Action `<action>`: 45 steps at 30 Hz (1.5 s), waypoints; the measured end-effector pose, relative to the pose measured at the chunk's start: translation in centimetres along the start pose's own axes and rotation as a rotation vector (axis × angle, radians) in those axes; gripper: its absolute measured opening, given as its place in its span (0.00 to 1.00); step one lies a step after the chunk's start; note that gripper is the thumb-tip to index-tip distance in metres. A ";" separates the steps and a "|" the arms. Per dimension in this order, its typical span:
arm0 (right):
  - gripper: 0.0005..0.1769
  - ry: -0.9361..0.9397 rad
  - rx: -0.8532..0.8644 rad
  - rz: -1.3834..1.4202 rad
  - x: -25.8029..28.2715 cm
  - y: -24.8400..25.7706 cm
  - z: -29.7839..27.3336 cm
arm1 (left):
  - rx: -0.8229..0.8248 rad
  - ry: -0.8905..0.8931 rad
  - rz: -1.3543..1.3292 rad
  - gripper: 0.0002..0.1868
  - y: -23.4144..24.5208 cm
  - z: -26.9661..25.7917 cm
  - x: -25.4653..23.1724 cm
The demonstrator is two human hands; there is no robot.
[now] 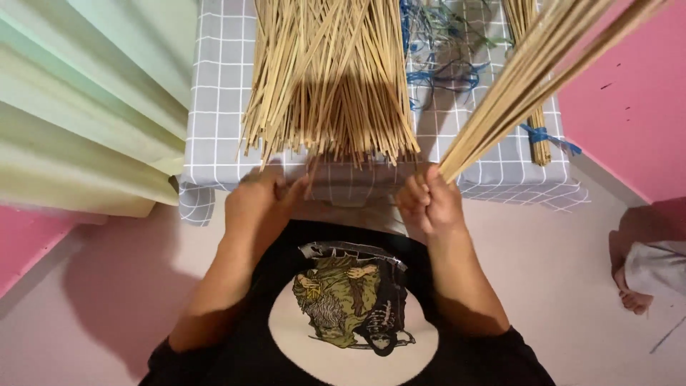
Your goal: Gathering, aligning, and bundling wooden sticks using plastic ties on a low table.
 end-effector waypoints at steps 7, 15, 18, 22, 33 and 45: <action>0.27 0.053 0.031 -0.047 -0.3 -2.1 0.6 | 0.065 -0.052 -0.221 0.25 -2.9 -0.8 -1.5; 0.28 0.045 0.083 -0.070 0.4 -2.4 0.0 | -0.166 -0.208 -0.381 0.12 0.6 -2.4 -3.5; 0.27 0.038 0.065 -0.058 -0.5 -1.6 0.4 | -0.269 -0.219 -0.255 0.17 2.6 -3.2 -4.1; 0.27 0.039 0.046 -0.082 -0.6 -2.4 0.1 | -0.350 -0.232 -0.149 0.18 2.4 -4.0 -3.7; 0.24 0.312 0.011 -0.314 1.0 -7.6 2.8 | -0.691 -0.623 -0.355 0.10 0.6 -5.2 -12.2; 0.23 0.481 -0.203 -0.528 11.0 -4.6 3.1 | -0.043 -0.334 -0.573 0.09 5.0 0.1 -10.7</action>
Point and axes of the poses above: each hand's wrist, its own z-axis towards the middle knuckle, its own y-axis out of the back of the hand, x = y × z, the point moved 10 cm from there along z, towards the middle knuckle, and after that the axes turned 11 degrees about -x, right-handed, at the moved point
